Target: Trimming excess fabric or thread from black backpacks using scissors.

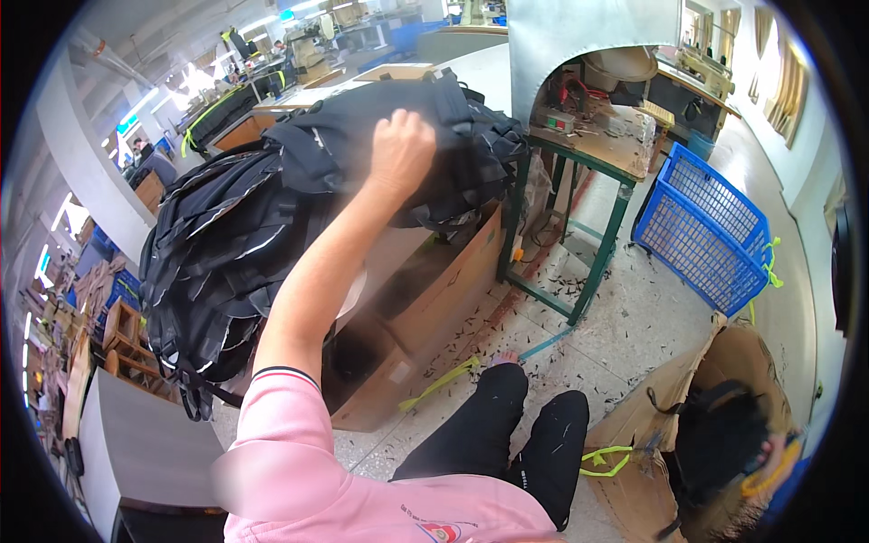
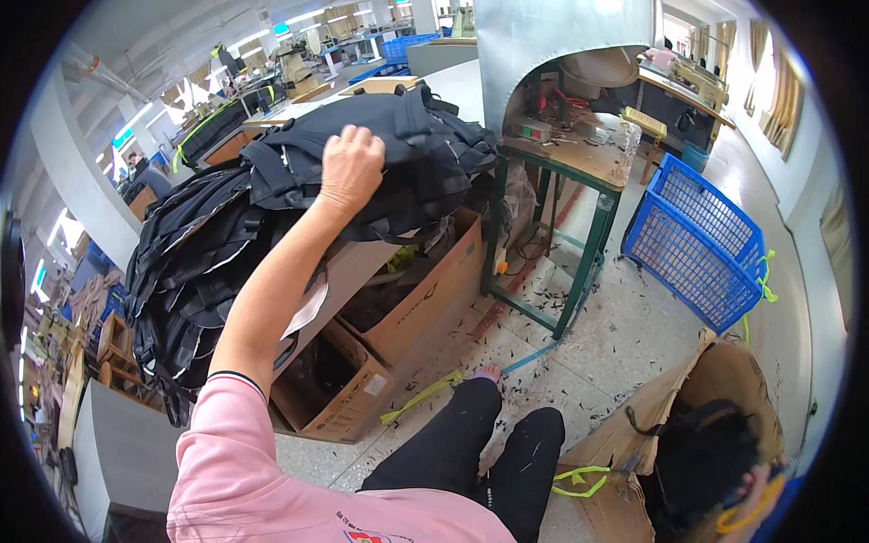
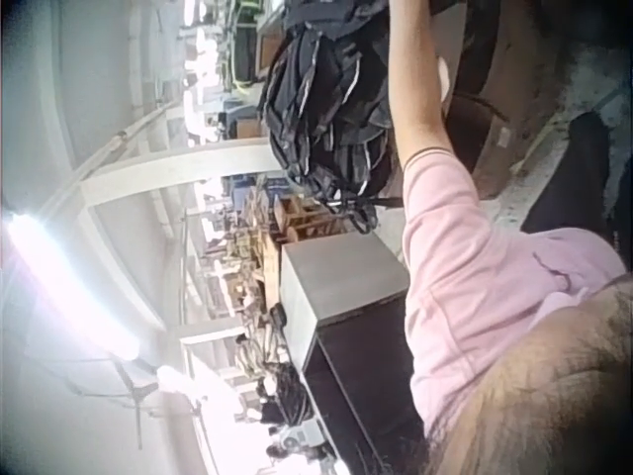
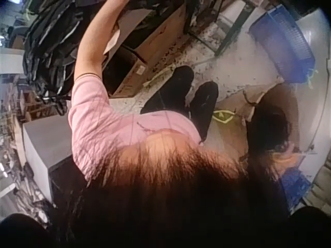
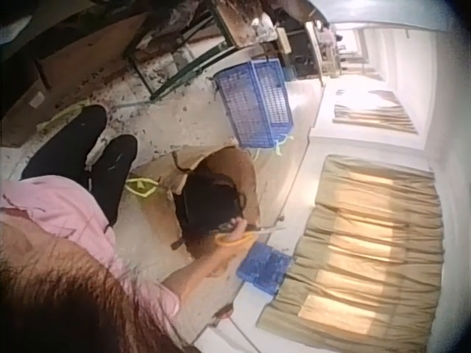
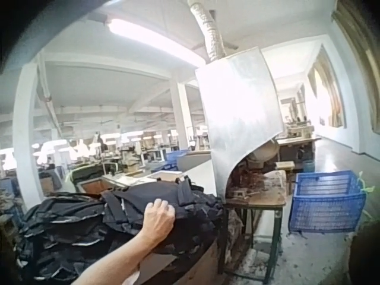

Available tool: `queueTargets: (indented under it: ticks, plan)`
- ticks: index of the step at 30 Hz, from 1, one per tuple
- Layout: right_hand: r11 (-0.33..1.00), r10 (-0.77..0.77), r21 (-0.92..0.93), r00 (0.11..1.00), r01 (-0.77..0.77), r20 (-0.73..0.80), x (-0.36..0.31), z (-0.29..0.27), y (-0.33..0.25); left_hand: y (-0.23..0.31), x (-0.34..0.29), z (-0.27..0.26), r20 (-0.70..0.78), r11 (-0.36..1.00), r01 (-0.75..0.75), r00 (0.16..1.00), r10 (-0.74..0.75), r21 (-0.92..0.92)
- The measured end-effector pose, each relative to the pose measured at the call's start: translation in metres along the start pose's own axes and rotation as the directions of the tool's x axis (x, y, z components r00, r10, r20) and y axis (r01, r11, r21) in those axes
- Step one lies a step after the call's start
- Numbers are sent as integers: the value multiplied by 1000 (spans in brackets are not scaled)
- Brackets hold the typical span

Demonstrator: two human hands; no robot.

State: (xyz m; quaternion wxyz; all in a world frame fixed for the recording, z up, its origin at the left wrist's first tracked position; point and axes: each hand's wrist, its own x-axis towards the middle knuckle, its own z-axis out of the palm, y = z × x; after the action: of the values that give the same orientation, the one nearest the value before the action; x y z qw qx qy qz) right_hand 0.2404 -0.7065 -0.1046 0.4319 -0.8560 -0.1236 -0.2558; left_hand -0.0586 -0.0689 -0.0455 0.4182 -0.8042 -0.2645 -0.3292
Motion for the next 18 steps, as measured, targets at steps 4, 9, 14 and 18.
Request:
queueTargets:
  ticks: [4, 9, 14, 18]
  plan:
    - [851, -17, 479, 900, -215, 435, -41, 95, -70, 5, 24, -70, -350, 986, 98, 926, -139, -133]
    - [420, -369, 642, 525, -642, 767, -88, 189, -187, 102, -53, -160, -309, 874, -56, 945, -111, -483]
    - [100, -375, 531, 462, -842, 803, -119, 232, -215, 194, -140, -213, -32, 509, -7, 999, -39, -861]
    - [481, -359, 559, 431, -675, 828, -119, 209, -185, 214, -167, -223, 231, 143, 195, 920, 315, -970]
